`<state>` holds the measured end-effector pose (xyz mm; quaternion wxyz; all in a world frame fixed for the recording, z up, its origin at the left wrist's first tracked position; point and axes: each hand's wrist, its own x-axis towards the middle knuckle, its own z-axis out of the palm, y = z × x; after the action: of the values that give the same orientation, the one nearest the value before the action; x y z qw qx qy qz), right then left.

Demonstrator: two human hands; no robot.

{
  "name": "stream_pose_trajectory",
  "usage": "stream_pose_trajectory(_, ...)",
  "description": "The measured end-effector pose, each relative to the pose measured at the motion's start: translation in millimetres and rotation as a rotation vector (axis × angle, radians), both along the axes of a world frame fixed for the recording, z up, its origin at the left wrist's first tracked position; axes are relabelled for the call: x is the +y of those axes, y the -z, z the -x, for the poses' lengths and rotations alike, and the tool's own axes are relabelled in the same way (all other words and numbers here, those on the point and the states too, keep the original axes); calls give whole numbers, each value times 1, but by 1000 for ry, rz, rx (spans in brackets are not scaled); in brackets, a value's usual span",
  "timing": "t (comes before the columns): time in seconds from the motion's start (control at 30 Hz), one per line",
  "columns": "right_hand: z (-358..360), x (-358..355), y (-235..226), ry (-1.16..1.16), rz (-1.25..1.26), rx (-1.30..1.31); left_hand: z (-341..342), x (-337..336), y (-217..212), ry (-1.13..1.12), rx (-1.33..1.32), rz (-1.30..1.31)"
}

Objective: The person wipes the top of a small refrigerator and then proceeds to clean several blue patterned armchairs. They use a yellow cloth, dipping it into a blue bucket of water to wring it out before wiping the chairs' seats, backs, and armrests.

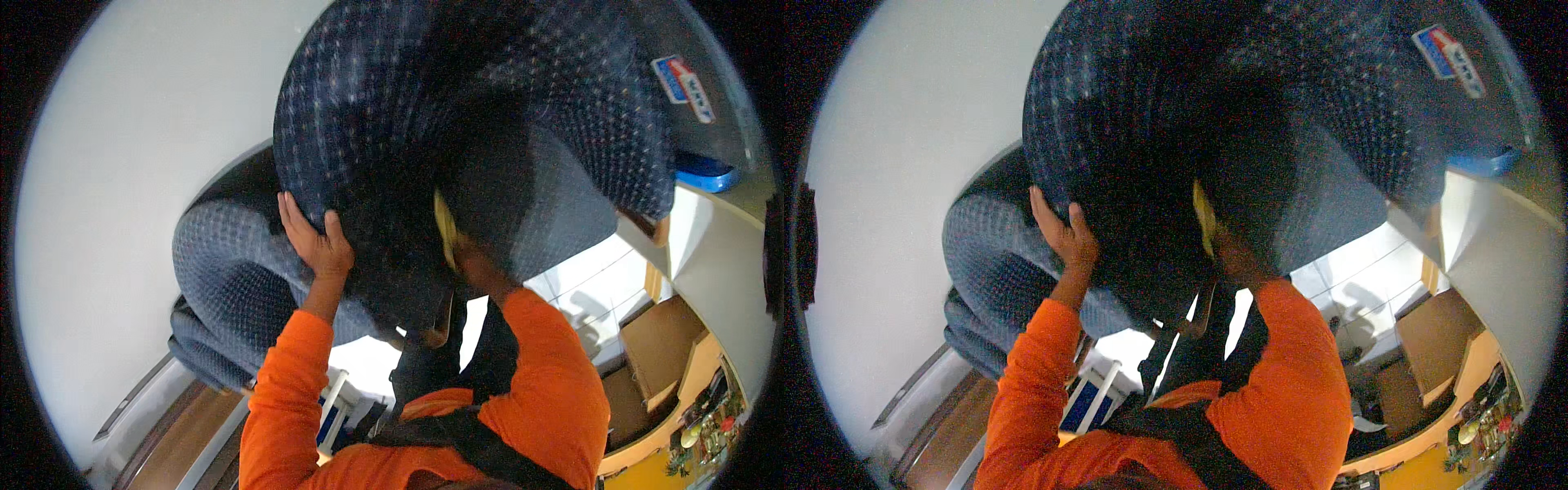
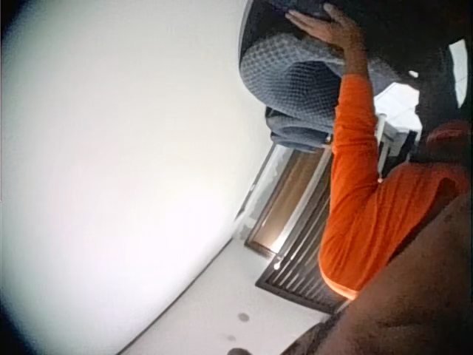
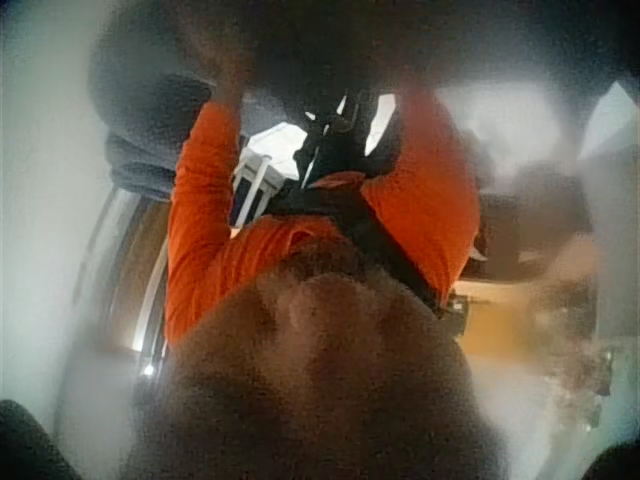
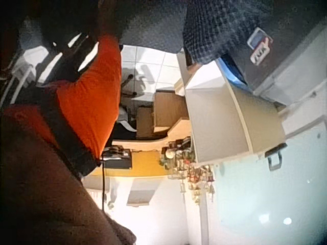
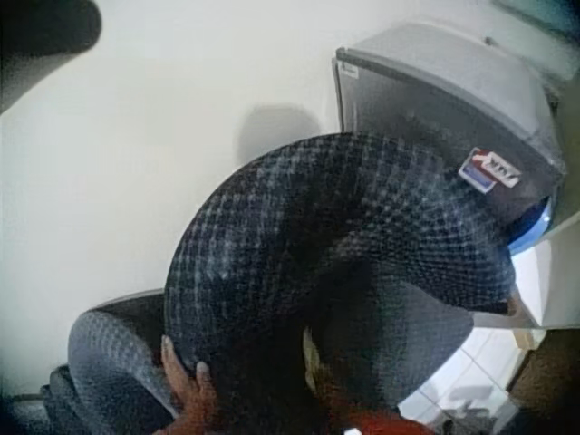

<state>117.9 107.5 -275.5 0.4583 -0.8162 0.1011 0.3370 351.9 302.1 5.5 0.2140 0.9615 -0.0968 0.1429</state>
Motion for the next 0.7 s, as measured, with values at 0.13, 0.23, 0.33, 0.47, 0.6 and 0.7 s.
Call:
stream_pose_trajectory(0.13,60,-57,-29,-246,213,-245,-5,0,-5,20,-38,7)
stream_pose_trajectory(0.23,-8,-111,-21,-84,390,19,-6,1,-2,8,-22,0)
stream_pose_trajectory(0.33,-118,-149,5,586,190,-555,-5,3,1,10,-11,-8)
stream_pose_trajectory(0.47,-205,-113,36,306,547,-722,-4,2,1,11,-3,-11)
stream_pose_trajectory(0.6,-147,-52,10,-60,482,-474,-7,-2,1,7,12,19)
stream_pose_trajectory(0.7,-56,-63,-47,-70,-57,56,-9,-2,1,11,22,22)
